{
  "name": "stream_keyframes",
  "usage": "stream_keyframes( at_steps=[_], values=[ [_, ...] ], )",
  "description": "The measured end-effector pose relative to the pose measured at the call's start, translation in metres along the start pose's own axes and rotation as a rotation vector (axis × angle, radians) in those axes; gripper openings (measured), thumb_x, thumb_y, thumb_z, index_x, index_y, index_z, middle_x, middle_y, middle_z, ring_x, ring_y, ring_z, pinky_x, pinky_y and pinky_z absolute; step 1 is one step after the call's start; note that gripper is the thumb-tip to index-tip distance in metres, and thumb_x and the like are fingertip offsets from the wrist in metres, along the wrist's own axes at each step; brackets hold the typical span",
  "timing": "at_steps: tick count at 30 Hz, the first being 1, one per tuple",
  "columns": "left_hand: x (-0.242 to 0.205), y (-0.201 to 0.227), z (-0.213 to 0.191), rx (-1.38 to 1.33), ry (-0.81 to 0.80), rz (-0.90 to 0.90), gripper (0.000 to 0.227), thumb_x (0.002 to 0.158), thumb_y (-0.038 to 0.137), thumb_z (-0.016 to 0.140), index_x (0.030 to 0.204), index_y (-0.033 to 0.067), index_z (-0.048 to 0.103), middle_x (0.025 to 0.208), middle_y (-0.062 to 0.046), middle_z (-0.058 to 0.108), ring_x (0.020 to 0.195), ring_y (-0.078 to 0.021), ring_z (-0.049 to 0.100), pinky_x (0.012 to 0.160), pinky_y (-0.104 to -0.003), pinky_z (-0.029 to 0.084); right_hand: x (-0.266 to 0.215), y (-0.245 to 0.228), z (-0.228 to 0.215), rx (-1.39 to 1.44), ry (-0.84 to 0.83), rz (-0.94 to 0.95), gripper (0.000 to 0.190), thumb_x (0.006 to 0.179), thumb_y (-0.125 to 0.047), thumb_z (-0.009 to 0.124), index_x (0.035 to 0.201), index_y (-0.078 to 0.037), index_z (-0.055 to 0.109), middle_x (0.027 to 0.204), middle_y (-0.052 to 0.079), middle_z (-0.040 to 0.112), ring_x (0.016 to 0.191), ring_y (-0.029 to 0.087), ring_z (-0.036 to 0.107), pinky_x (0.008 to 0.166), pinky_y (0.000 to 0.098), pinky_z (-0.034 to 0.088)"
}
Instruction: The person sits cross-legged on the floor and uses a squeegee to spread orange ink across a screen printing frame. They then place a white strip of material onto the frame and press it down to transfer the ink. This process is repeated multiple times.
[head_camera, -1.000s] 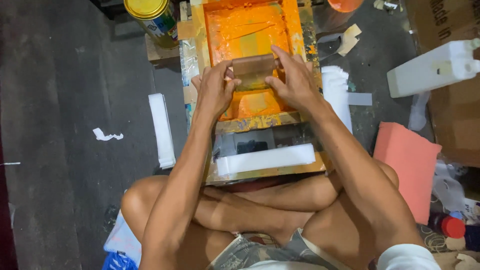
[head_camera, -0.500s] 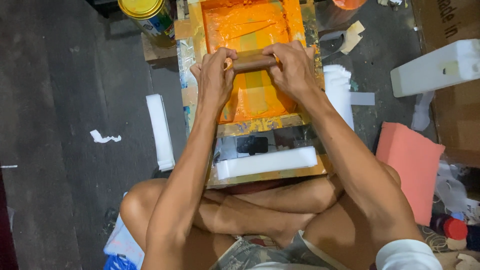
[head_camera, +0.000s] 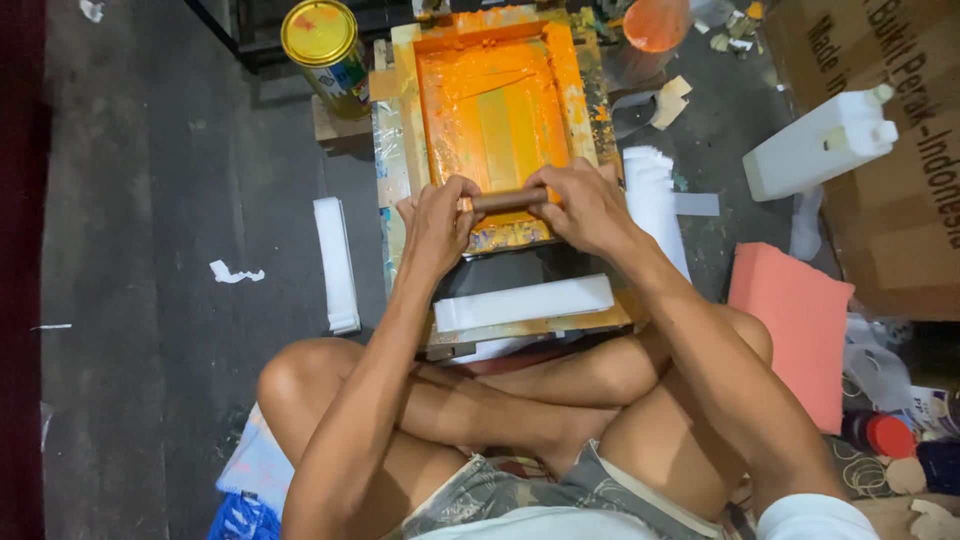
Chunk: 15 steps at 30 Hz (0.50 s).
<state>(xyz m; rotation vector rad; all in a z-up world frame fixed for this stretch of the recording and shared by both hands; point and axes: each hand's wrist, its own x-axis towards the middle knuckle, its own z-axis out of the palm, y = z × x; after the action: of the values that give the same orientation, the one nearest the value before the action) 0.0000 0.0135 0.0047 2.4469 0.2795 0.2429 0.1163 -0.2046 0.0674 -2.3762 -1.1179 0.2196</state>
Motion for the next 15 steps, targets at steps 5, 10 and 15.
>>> stream_keyframes(
  at_steps=[5,10,15],
  values=[
    [-0.013,0.001,0.005,-0.009,-0.006,-0.014,0.028,0.09,0.015,0.071,0.114,0.0228,0.06,0.103,0.0,0.071,0.107,-0.027,0.062,0.096,-0.049,0.032,-0.01,0.001,0.001,-0.049,-0.036,-0.015,0.029,0.091,-0.015,0.068,0.12,-0.019,0.068,0.086,0.008,0.071,0.105,0.031,0.063,0.084,0.0435,0.032],
    [-0.017,0.007,0.004,-0.048,0.001,-0.042,0.024,0.095,0.021,0.072,0.115,0.0225,0.059,0.098,-0.001,0.07,0.105,-0.0265,0.064,0.097,-0.049,0.033,-0.013,-0.006,0.004,-0.089,-0.046,0.015,0.031,0.095,-0.024,0.068,0.126,-0.026,0.066,0.087,0.004,0.073,0.103,0.027,0.065,0.083,0.0418,0.034],
    [-0.02,0.004,0.009,-0.09,0.047,-0.047,0.021,0.101,0.032,0.066,0.118,0.0203,0.06,0.103,-0.001,0.071,0.11,-0.0267,0.063,0.096,-0.047,0.036,-0.025,-0.021,0.006,0.018,0.12,-0.065,0.035,0.102,-0.026,0.063,0.137,-0.02,0.063,0.087,0.01,0.071,0.095,0.032,0.064,0.077,0.0413,0.033]
  ],
)
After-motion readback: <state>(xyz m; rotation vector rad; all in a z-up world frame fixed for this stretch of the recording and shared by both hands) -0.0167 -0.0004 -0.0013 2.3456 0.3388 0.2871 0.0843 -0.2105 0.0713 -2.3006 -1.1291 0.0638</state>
